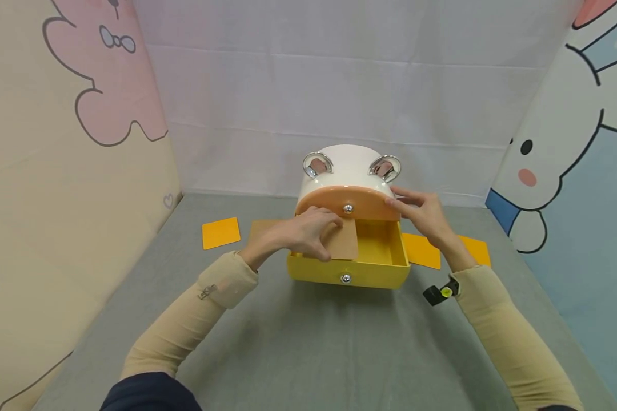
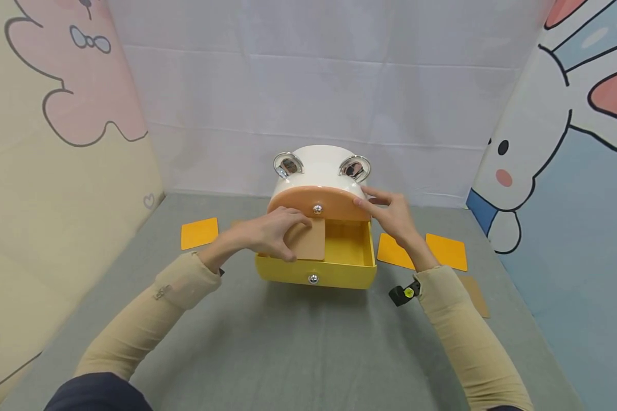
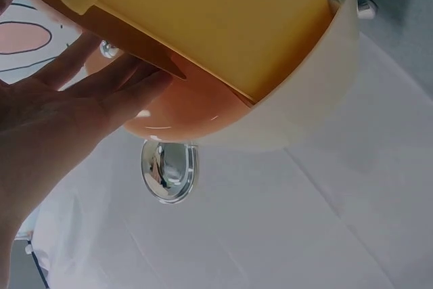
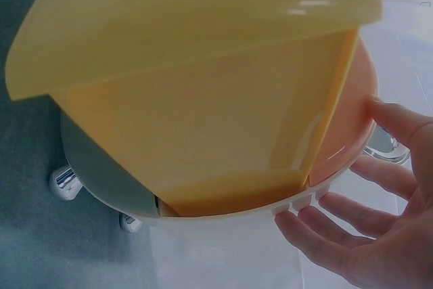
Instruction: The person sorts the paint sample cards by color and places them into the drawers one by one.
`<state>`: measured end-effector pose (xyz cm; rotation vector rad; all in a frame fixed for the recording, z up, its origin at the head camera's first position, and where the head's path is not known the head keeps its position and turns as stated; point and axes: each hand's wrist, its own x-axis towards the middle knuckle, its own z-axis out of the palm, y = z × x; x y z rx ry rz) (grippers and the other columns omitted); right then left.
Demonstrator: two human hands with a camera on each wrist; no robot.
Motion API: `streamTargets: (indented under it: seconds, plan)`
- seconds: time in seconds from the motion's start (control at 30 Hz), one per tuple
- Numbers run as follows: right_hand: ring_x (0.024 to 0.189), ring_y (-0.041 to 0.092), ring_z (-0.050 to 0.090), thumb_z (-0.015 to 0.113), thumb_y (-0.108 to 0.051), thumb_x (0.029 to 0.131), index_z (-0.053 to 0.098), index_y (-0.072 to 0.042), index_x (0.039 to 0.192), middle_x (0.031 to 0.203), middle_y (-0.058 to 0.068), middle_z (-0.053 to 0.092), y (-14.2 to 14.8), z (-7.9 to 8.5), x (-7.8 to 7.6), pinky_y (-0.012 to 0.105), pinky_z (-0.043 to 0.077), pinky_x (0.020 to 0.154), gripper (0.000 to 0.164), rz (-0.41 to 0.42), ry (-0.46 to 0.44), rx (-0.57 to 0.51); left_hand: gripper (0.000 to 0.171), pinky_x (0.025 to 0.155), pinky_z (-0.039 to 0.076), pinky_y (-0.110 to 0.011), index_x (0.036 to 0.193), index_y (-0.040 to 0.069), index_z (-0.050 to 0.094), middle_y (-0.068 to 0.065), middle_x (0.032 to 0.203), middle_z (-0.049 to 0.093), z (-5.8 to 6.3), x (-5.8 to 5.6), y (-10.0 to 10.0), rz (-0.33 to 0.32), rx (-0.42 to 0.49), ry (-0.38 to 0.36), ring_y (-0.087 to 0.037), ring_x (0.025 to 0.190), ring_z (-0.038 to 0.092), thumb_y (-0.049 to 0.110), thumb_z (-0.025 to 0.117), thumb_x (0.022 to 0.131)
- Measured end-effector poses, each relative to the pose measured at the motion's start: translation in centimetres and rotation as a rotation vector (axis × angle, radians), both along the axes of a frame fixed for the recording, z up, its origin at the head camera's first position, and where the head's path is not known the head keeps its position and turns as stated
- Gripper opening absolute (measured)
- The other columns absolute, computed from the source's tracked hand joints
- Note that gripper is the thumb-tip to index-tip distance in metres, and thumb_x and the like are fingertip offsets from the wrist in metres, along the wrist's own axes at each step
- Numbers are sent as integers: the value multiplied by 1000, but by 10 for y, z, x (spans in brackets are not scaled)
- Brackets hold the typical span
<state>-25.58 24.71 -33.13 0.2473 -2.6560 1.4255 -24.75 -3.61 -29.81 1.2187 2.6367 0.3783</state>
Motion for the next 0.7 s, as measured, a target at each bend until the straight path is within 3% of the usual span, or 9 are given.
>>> streamTargets:
  seconds: [0.3, 0.5, 0.6, 0.7]
  plan:
    - [121, 38, 56, 62, -42, 92, 50, -15, 142, 135, 19, 58, 0, 1, 1, 55, 48, 98, 58, 5, -7, -5, 67, 114, 29, -40, 135, 5, 51, -9, 140, 53, 2, 1, 4, -11, -4, -25, -27, 132, 41, 23, 76, 75]
    - [120, 37, 56, 62, -42, 92, 50, -15, 141, 135, 20, 57, 0, 1, 1, 55, 47, 99, 58, 5, -14, -8, 70, 115, 30, -42, 137, 7, 50, -12, 145, 46, 1, 3, 2, 18, 10, -40, -30, 136, 36, 27, 78, 76]
    - [121, 37, 56, 63, -42, 92, 50, -15, 141, 135, 20, 57, 0, 1, 1, 55, 47, 99, 58, 4, -15, -11, 69, 115, 31, -42, 134, 5, 52, -13, 144, 45, 1, 4, -4, 44, 61, -40, -31, 136, 35, 30, 80, 76]
    - [121, 37, 56, 62, -42, 92, 50, -16, 141, 135, 19, 58, 0, 1, 1, 55, 47, 99, 58, 2, -16, -10, 53, 109, 39, -42, 124, 4, 60, -12, 132, 56, 2, 1, -20, 99, 182, -64, -29, 126, 47, 28, 78, 79]
